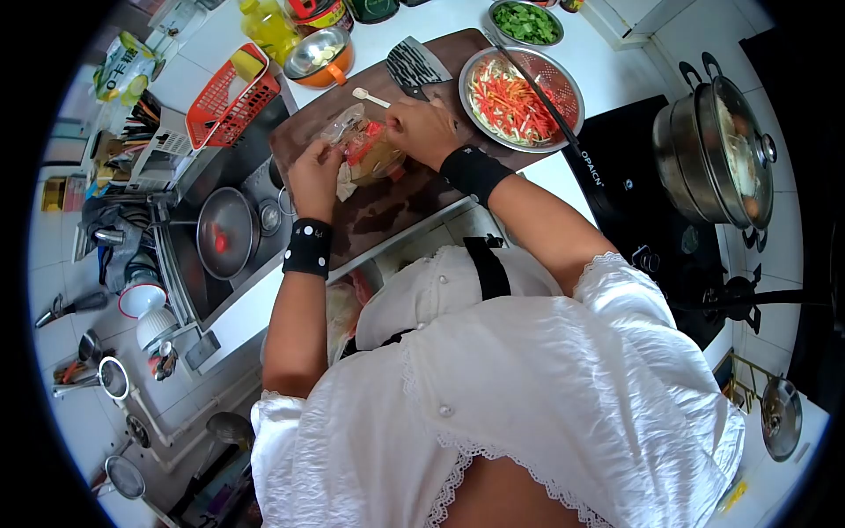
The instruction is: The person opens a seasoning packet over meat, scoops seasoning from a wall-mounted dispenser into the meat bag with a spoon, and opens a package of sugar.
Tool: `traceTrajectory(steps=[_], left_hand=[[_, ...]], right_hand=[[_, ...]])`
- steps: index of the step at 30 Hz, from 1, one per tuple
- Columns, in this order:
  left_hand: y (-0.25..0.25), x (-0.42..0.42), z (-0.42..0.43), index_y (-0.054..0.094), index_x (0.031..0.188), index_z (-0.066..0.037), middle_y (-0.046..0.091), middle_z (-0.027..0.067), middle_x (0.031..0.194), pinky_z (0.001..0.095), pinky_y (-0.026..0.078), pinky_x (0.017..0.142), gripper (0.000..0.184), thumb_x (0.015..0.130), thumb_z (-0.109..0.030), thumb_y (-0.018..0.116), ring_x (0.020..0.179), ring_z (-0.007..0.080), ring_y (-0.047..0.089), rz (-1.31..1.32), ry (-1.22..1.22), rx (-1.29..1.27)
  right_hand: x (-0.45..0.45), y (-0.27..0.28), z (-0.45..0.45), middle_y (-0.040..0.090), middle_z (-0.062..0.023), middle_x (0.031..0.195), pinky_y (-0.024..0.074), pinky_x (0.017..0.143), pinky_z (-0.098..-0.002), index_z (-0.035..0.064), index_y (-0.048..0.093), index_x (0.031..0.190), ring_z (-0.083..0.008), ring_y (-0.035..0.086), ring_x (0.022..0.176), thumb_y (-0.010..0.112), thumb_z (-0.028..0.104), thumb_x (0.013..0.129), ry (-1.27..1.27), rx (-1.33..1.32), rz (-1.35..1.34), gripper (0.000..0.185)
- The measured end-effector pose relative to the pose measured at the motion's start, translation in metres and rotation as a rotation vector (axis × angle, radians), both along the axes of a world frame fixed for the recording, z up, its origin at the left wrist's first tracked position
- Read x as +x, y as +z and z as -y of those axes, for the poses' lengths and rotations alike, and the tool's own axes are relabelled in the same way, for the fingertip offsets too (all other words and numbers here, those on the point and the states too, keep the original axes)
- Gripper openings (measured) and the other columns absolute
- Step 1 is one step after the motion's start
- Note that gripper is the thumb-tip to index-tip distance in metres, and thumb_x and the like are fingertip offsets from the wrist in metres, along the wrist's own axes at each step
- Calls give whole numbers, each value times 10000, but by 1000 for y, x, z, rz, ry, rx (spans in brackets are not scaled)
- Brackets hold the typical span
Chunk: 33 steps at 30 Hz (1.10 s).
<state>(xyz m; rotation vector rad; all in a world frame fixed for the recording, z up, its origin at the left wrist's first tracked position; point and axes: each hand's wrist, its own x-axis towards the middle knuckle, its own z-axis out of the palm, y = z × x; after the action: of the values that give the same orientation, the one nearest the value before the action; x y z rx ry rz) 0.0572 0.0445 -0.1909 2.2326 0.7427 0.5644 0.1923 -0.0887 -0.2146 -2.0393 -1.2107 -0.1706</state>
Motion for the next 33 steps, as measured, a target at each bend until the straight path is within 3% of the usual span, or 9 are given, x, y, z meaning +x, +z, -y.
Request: traceTrajectory(steps=[5, 8, 14, 17, 20, 23, 26, 33], left_hand=[[-12, 0, -6, 631, 884, -7, 638, 139, 724, 290, 468, 622, 197, 760, -158, 650, 657, 198, 631, 35, -1, 88], [3, -5, -6, 623, 842, -15, 626, 133, 697, 295, 464, 607, 176, 761, -169, 651, 621, 200, 613, -30, 19, 41], [9, -4, -9, 601, 785, -25, 617, 129, 690, 307, 458, 598, 200, 775, -221, 640, 586, 215, 584, -7, -4, 66], [10, -1, -13, 583, 826, -24, 623, 153, 752, 328, 461, 625, 212, 797, -232, 613, 649, 264, 606, -59, -34, 106], [6, 5, -18, 534, 969, -61, 621, 175, 804, 359, 461, 665, 233, 833, -248, 561, 736, 325, 612, 26, -183, 52], [19, 10, -8, 454, 1084, -107, 617, 197, 820, 378, 456, 693, 278, 860, -261, 513, 794, 357, 606, -152, -102, 21], [10, 12, -14, 416, 1120, -140, 620, 195, 815, 394, 458, 684, 296, 869, -279, 490, 777, 367, 608, -168, -146, 59], [6, 16, -18, 507, 1052, -118, 638, 138, 768, 362, 474, 653, 263, 824, -230, 572, 731, 303, 631, -162, -187, -36]], right_hand=[[-2, -3, -4, 579, -32, 700, 372, 628, -368, 108, 563, 692, -246, 567, 656, 585, 188, 712, -35, 45, -35, 85], [3, 1, 5, 575, -32, 689, 392, 608, -375, 104, 559, 690, -253, 569, 658, 579, 180, 709, 31, -83, -84, 81], [4, 1, 9, 581, -33, 691, 398, 578, -366, 101, 557, 679, -248, 573, 657, 579, 180, 710, -3, -32, 10, 88], [0, -6, 7, 574, -30, 687, 381, 591, -366, 105, 561, 677, -244, 568, 654, 581, 184, 708, -15, -26, -68, 87], [-1, -8, 9, 569, -29, 689, 382, 585, -368, 108, 565, 678, -247, 566, 652, 583, 189, 704, -27, -20, -40, 87], [-1, -5, 9, 568, -30, 692, 379, 585, -368, 108, 564, 682, -246, 565, 656, 584, 194, 702, -21, -12, -47, 91], [-1, -2, 10, 567, -29, 695, 374, 598, -368, 108, 563, 684, -247, 563, 660, 584, 196, 701, -26, -7, -50, 92], [-3, -3, 10, 580, -60, 721, 345, 660, -384, 104, 580, 664, -253, 569, 683, 570, 175, 680, -46, -1, -145, 74]])
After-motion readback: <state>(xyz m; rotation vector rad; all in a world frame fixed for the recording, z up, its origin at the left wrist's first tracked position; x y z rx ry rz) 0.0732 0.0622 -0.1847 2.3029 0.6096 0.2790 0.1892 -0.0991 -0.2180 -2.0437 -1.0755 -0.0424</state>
